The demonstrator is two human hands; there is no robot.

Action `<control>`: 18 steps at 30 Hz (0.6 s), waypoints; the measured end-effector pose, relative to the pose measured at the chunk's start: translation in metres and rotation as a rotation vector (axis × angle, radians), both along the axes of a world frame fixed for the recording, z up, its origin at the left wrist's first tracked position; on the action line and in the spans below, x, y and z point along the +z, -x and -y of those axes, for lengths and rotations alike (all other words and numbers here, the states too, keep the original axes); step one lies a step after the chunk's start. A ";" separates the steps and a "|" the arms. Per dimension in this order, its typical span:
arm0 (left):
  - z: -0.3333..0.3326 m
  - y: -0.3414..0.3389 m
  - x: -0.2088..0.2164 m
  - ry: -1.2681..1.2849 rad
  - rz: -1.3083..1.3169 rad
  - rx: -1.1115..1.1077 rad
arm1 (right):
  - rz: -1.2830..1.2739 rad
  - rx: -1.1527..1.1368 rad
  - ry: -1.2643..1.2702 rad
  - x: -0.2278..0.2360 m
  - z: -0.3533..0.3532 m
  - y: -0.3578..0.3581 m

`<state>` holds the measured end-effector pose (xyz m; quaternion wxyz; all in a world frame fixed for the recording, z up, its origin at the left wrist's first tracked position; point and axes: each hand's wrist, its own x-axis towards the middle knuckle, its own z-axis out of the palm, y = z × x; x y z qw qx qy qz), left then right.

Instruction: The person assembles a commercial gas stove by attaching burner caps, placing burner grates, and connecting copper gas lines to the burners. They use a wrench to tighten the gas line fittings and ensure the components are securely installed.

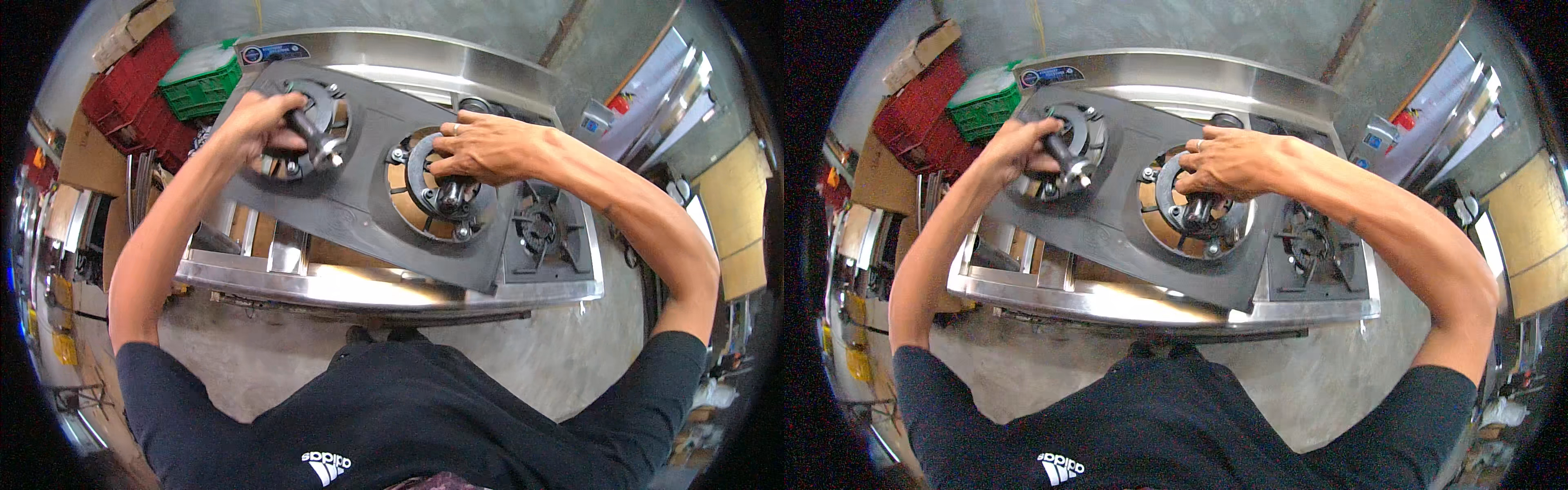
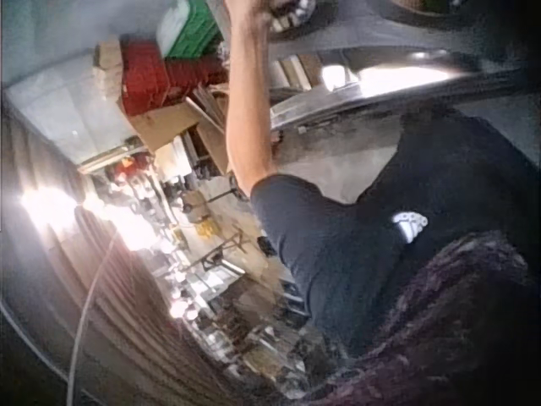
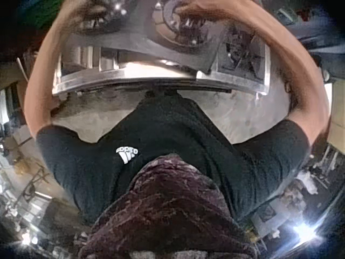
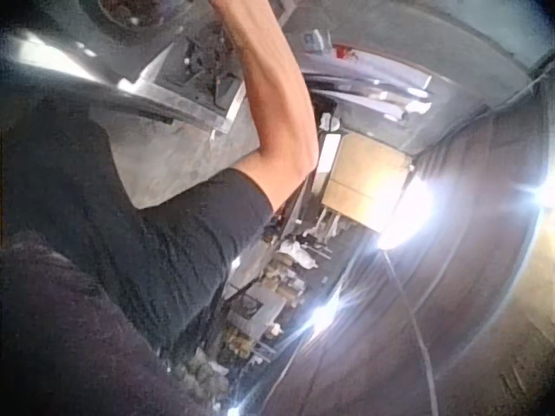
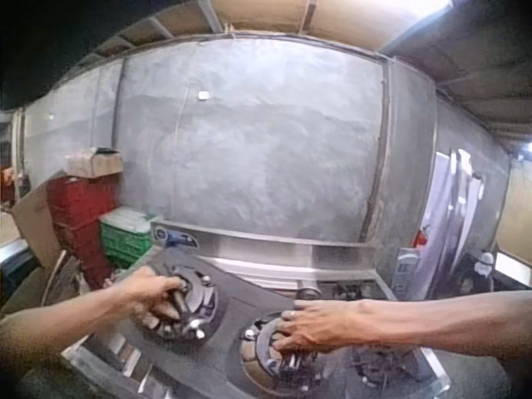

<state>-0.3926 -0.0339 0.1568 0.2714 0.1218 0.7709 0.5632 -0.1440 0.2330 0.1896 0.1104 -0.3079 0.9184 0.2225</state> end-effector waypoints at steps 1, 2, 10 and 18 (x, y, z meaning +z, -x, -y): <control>0.013 -0.015 -0.005 -0.118 0.066 0.039 | -0.036 0.071 -0.042 -0.004 -0.011 0.009; 0.022 -0.031 -0.013 -0.278 0.093 0.085 | -0.070 0.137 -0.102 -0.009 -0.021 0.019; 0.044 -0.106 -0.073 -0.429 0.293 0.494 | -0.096 0.439 -0.120 -0.032 -0.052 0.084; 0.039 -0.141 -0.090 -0.548 0.292 0.545 | -0.018 0.495 -0.101 -0.056 -0.059 0.094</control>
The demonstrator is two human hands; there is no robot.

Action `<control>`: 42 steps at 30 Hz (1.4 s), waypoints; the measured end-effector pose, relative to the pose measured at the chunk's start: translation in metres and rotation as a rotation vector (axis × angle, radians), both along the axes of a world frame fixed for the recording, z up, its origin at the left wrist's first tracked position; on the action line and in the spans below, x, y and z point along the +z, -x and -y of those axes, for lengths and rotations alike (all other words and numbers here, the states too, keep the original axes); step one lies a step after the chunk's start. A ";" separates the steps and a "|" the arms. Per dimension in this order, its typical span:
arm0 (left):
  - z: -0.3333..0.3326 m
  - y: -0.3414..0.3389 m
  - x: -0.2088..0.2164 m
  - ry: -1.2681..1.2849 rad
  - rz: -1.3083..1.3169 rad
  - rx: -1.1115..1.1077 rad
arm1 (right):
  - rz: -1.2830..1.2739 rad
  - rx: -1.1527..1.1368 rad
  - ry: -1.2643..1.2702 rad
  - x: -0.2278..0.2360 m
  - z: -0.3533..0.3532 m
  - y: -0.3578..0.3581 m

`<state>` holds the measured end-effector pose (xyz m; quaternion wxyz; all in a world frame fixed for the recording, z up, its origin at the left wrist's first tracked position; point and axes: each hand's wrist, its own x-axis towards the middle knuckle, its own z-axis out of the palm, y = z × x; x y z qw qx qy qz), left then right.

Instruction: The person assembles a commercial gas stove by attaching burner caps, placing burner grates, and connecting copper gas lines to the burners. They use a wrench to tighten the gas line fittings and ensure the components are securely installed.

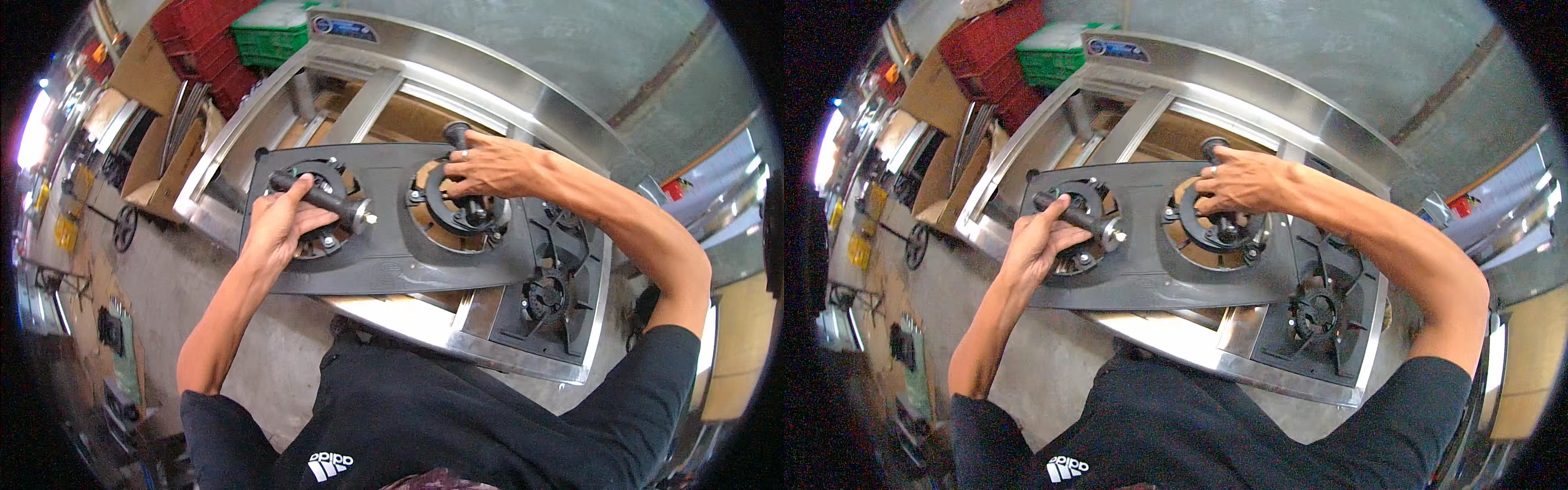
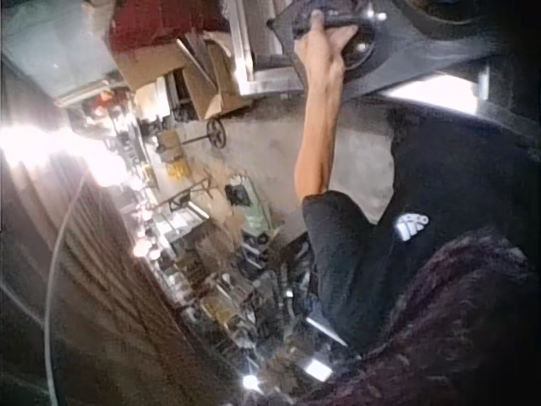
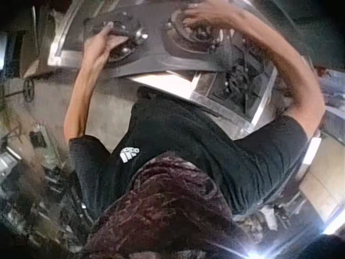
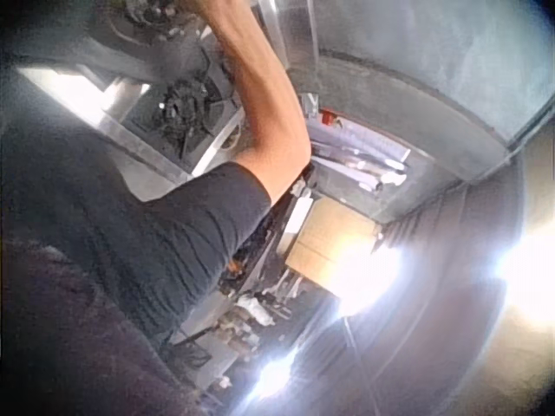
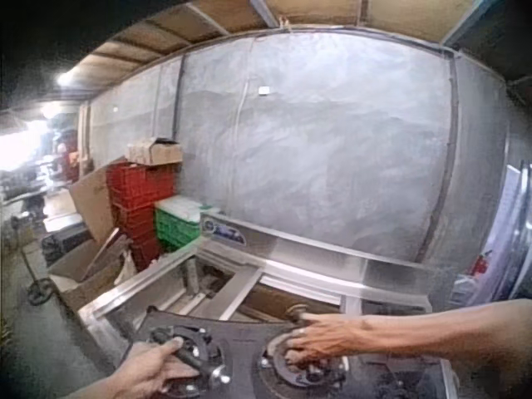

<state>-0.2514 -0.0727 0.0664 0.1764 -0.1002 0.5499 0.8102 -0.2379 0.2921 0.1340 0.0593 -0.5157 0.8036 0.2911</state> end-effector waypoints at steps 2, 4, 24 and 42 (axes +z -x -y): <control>0.002 0.001 0.002 0.026 0.030 -0.035 | 0.004 0.001 -0.044 -0.004 -0.002 0.001; 0.001 0.002 0.003 0.065 0.064 -0.070 | 0.003 0.015 0.025 -0.008 -0.004 -0.002; 0.092 0.052 0.046 0.885 -1.102 -0.557 | -0.205 -1.299 0.968 -0.022 0.026 -0.079; 0.052 0.104 -0.010 0.832 -1.815 -0.782 | -0.521 -1.592 0.993 -0.088 0.077 -0.053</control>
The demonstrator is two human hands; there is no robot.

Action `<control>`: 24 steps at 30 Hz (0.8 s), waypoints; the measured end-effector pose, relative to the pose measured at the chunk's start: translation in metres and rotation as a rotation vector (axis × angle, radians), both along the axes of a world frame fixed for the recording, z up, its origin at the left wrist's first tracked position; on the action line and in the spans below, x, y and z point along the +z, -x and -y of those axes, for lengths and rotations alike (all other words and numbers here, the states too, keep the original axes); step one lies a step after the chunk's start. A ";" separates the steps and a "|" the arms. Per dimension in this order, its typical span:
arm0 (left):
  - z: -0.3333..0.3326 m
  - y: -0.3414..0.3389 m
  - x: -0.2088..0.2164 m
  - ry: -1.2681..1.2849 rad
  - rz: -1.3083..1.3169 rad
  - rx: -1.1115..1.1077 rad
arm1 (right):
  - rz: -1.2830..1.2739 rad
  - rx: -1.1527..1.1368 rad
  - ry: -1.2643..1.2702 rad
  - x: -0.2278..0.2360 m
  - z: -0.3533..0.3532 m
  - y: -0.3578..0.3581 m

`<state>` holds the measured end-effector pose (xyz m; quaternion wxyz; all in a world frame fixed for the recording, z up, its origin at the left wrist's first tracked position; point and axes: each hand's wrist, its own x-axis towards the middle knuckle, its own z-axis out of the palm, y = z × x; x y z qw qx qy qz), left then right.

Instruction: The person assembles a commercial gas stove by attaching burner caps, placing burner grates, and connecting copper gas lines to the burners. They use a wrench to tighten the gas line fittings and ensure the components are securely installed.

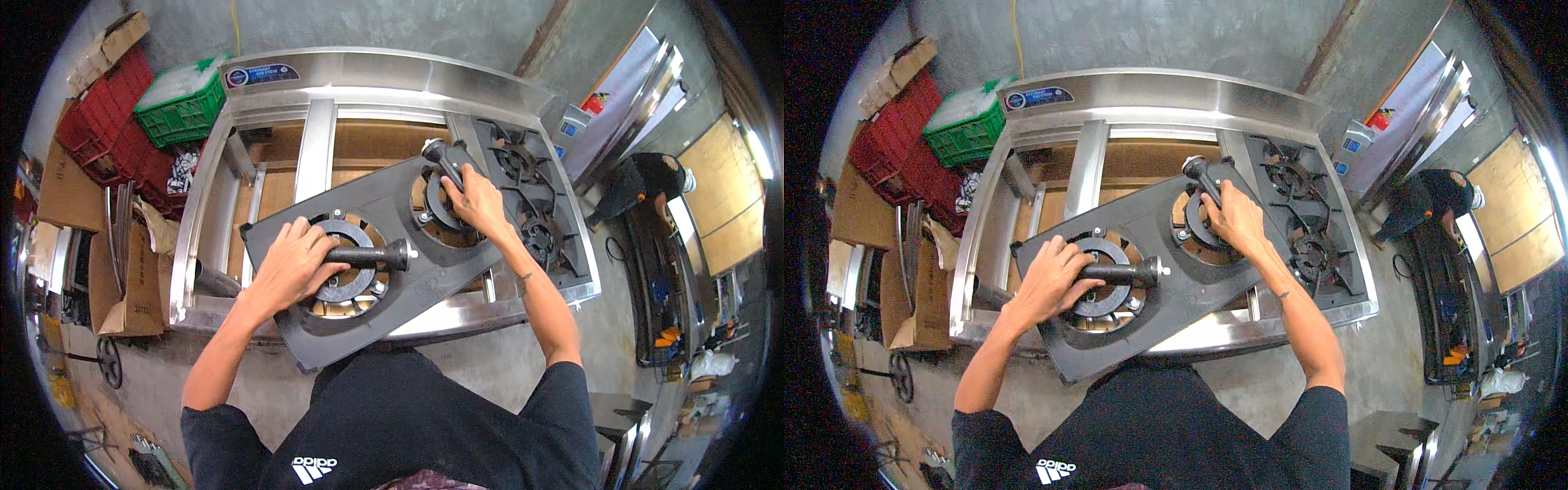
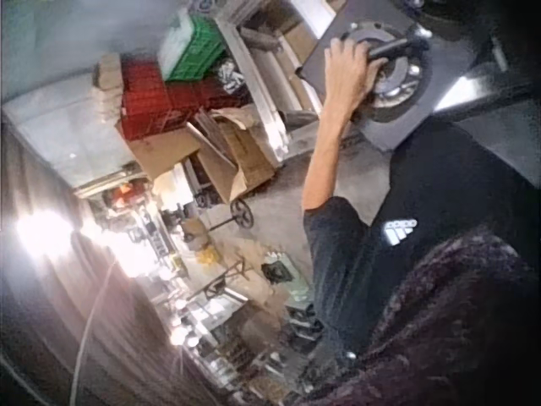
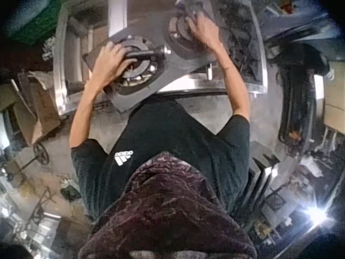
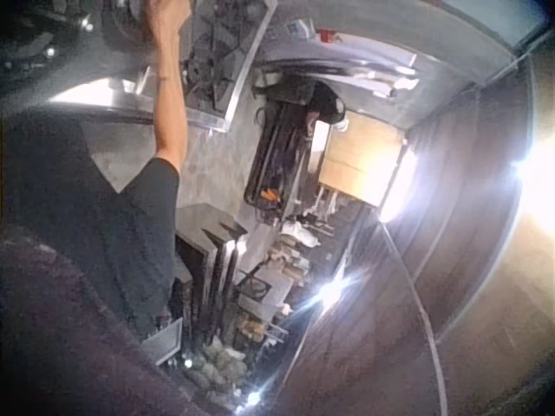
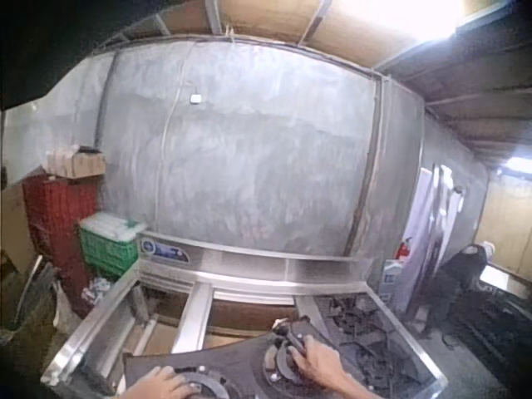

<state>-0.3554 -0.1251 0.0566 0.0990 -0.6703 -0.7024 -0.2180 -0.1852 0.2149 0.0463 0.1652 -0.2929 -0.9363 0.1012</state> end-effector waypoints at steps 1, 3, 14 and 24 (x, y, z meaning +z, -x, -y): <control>0.000 -0.002 0.002 -0.015 0.016 0.001 | -0.022 0.019 -0.009 0.003 -0.003 0.004; 0.001 -0.011 0.008 -0.019 0.034 0.026 | -0.049 0.050 -0.011 0.006 -0.007 0.011; -0.044 -0.087 0.019 -0.223 0.167 0.239 | -0.094 0.415 -0.163 0.049 -0.055 0.107; -0.064 -0.146 -0.028 -0.352 0.453 0.466 | -0.026 0.605 -0.197 0.017 -0.033 0.146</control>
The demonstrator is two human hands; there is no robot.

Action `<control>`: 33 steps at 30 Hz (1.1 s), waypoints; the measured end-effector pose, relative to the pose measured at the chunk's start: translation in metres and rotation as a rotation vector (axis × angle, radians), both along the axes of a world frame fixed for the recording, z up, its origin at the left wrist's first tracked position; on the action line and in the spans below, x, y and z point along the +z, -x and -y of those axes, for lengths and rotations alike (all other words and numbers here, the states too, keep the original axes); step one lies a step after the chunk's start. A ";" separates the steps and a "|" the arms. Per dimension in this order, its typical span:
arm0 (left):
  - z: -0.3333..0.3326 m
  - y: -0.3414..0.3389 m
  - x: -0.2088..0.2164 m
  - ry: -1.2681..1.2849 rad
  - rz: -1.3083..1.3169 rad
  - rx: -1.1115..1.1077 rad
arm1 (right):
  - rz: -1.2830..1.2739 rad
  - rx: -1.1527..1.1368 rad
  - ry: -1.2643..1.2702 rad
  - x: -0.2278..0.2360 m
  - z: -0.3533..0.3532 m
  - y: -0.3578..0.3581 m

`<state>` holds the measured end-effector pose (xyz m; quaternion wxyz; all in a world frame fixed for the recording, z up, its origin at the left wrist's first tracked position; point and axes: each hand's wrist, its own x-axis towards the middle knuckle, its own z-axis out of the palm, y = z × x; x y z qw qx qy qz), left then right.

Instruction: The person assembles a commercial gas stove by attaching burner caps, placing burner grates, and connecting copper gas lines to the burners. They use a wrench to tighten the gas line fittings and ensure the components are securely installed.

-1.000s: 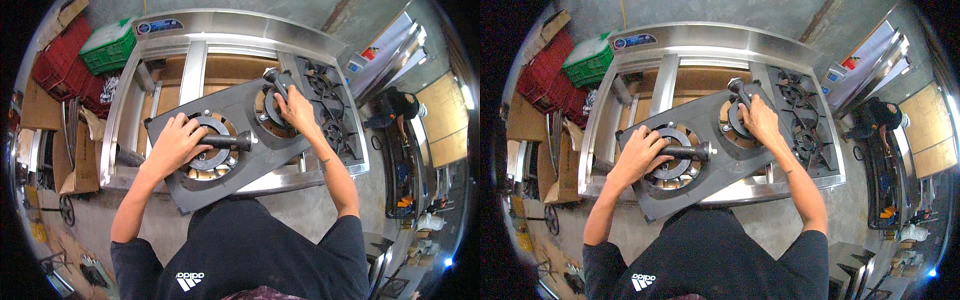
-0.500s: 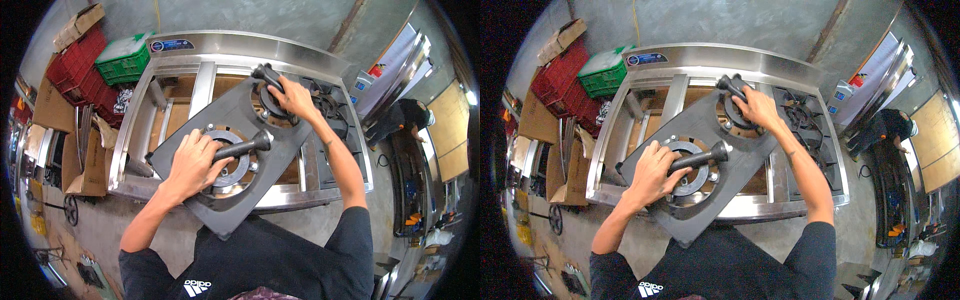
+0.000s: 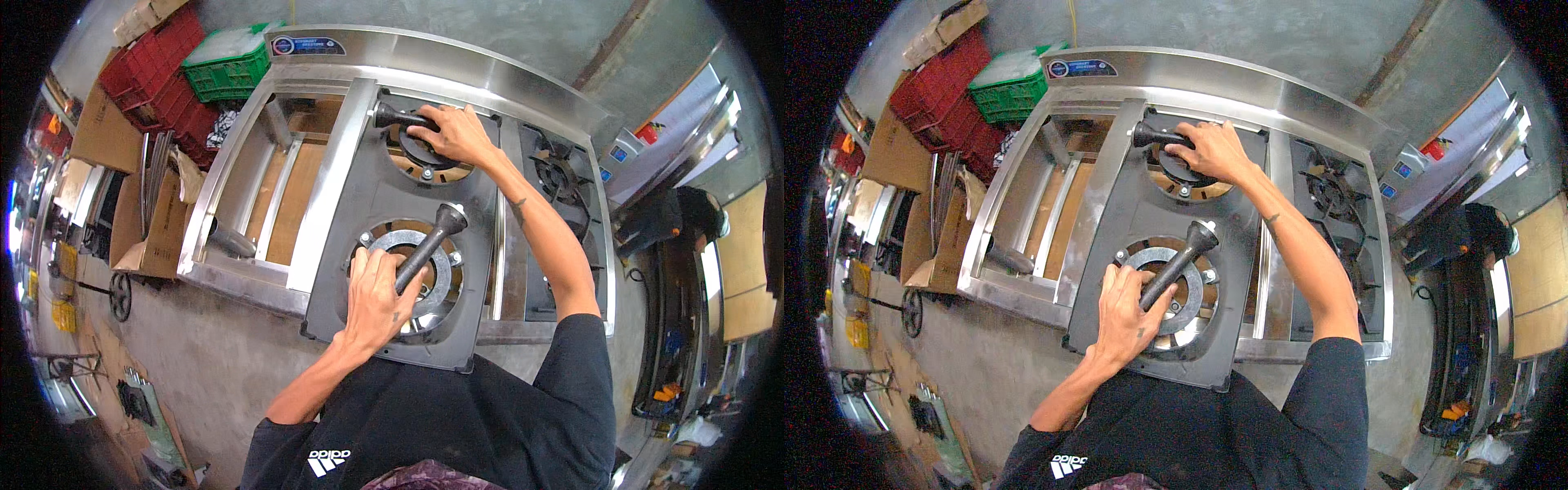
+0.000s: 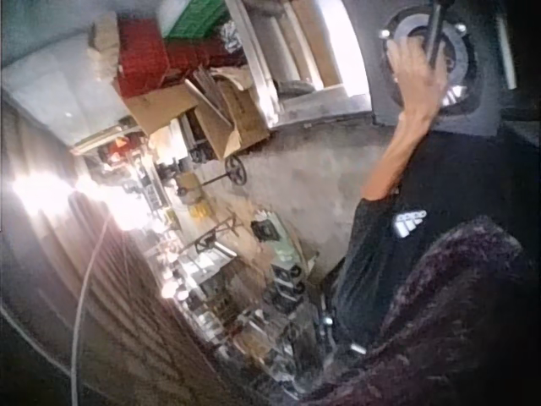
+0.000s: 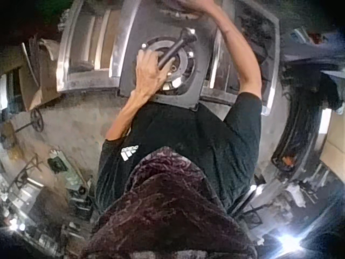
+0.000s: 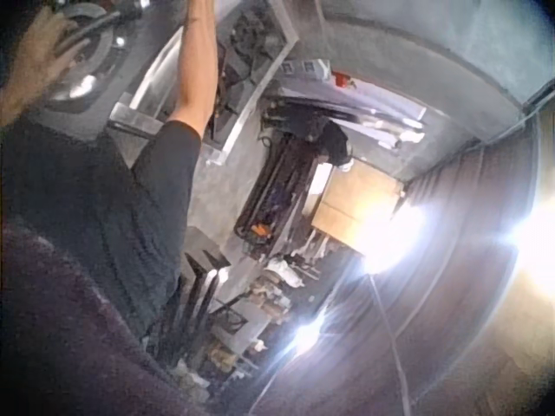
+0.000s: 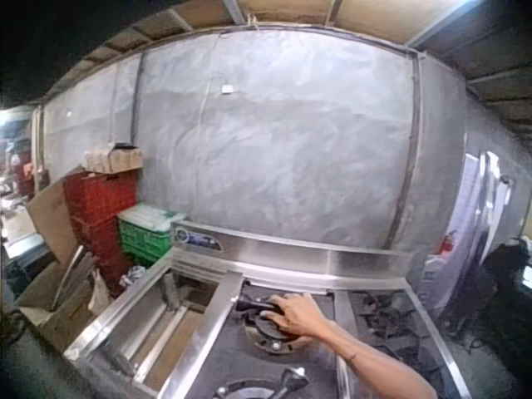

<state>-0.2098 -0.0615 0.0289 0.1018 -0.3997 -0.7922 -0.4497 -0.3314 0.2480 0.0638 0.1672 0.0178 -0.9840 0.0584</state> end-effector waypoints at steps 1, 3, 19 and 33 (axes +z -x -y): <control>0.001 -0.001 -0.001 0.005 0.003 0.014 | 0.002 0.009 0.016 -0.001 0.003 0.001; 0.005 0.000 -0.001 -0.026 -0.008 0.037 | 0.036 0.002 0.050 -0.001 0.011 0.003; 0.039 0.013 -0.003 -0.060 -0.010 0.133 | 0.056 0.094 0.087 0.002 0.070 0.054; 0.055 0.031 -0.009 -0.069 0.033 0.134 | 0.017 0.035 0.105 -0.009 0.087 0.068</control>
